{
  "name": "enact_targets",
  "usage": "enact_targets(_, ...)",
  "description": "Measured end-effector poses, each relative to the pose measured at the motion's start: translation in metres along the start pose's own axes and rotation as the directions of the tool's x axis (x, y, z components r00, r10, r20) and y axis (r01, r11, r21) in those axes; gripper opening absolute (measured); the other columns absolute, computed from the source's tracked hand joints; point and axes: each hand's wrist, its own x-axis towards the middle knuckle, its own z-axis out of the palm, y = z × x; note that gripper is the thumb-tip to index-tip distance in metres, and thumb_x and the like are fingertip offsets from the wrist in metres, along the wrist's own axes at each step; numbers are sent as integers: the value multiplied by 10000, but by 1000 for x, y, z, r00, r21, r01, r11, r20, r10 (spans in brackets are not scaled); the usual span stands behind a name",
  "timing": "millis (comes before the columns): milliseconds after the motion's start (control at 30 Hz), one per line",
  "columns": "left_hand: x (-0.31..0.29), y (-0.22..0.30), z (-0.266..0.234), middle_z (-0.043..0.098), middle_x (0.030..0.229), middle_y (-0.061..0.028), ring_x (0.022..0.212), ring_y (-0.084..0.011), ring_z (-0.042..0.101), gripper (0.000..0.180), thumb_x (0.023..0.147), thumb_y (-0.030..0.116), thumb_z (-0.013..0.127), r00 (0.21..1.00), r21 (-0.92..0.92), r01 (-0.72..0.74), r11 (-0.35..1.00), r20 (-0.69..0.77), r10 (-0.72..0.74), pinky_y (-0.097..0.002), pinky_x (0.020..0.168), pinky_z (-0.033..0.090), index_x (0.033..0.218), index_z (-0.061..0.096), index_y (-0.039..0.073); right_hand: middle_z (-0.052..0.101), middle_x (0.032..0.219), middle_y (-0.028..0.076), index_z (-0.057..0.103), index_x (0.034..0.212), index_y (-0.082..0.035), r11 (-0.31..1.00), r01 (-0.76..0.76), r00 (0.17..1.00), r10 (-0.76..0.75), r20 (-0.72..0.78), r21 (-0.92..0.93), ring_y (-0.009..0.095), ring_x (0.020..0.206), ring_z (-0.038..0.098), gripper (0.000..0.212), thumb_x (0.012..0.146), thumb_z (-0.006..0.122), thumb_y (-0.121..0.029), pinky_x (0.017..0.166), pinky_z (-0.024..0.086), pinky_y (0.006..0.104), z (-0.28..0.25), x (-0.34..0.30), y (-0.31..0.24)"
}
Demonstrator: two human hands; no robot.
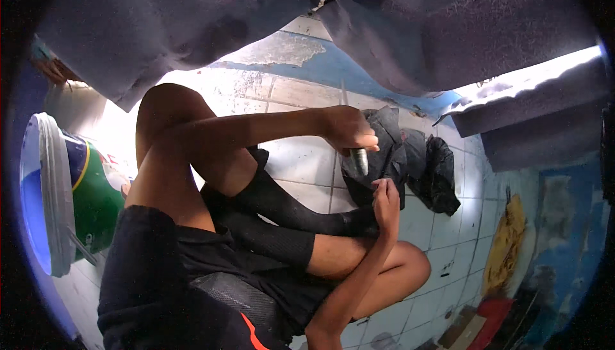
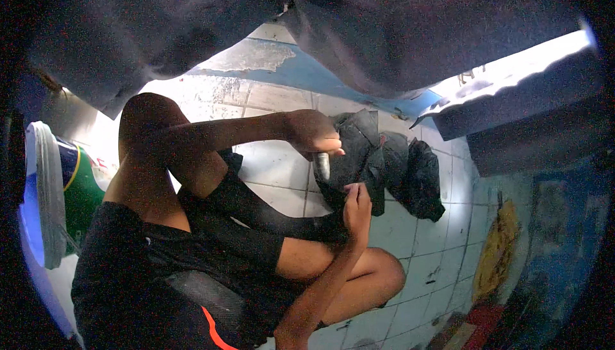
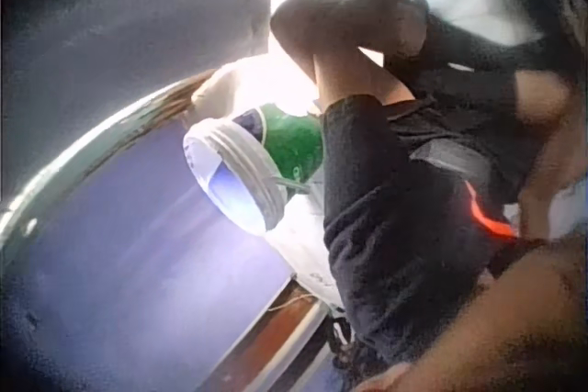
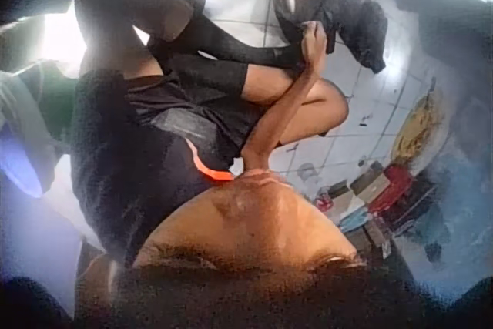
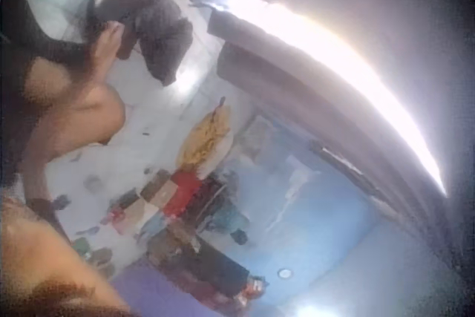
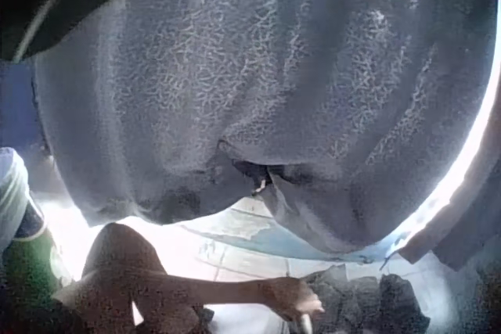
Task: The person uses a lighter to melt and seal the edges of a black plastic bag while sitting on the floor.
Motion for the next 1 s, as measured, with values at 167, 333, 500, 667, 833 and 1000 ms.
enact_targets(167,-34,-53,-11,635,1084,-64,944,-286,633,503,683,228,696,973,195,185,963,99,-207,-420,809,516,1165,564,170,438,646,-20,568,908,-19,995,81,997,-82,12,67,63,541,405,329,1008,397,-283,498,349,232,12,5,1)
enact_targets(333,-5,-3,-15,651,993,-113,914,-287,642,367,761,252,683,995,51,71,996,-69,-68,-421,783,510,1093,579,135,430,642,-24,573,912,-26,991,94,995,-91,-35,100,58,542,397,326,1009,397,-283,499,350,228,6,10,1)
enact_targets(500,-31,-52,-34,651,868,-141,817,-293,658,261,809,317,647,843,108,534,839,-138,-519,-426,698,524,832,578,66,430,639,-22,574,905,-24,992,36,999,-34,-16,119,56,537,401,325,1012,391,-270,491,347,229,6,5,0)
enact_targets(667,-5,6,-23,607,724,-88,705,-298,641,251,775,334,665,960,135,184,973,-238,-149,-423,625,511,850,581,109,494,683,76,578,936,-6,996,88,996,-88,-26,22,164,604,473,321,995,386,-256,588,395,306,8,9,-6)
enact_targets(833,-18,-12,-11,597,605,-83,582,-304,619,263,725,367,712,951,9,201,980,-241,-193,-410,541,483,657,592,142,527,705,126,581,957,-1,1000,-5,1000,5,-18,7,231,639,518,317,986,381,-246,638,418,349,6,2,-9)
enact_targets(1000,3,25,-34,584,548,-122,585,-328,629,311,590,384,732,971,167,200,965,-164,-173,-424,543,488,567,617,96,523,697,118,583,965,3,1000,24,1000,-24,-20,-18,220,633,516,330,989,384,-259,628,416,349,3,3,-14)
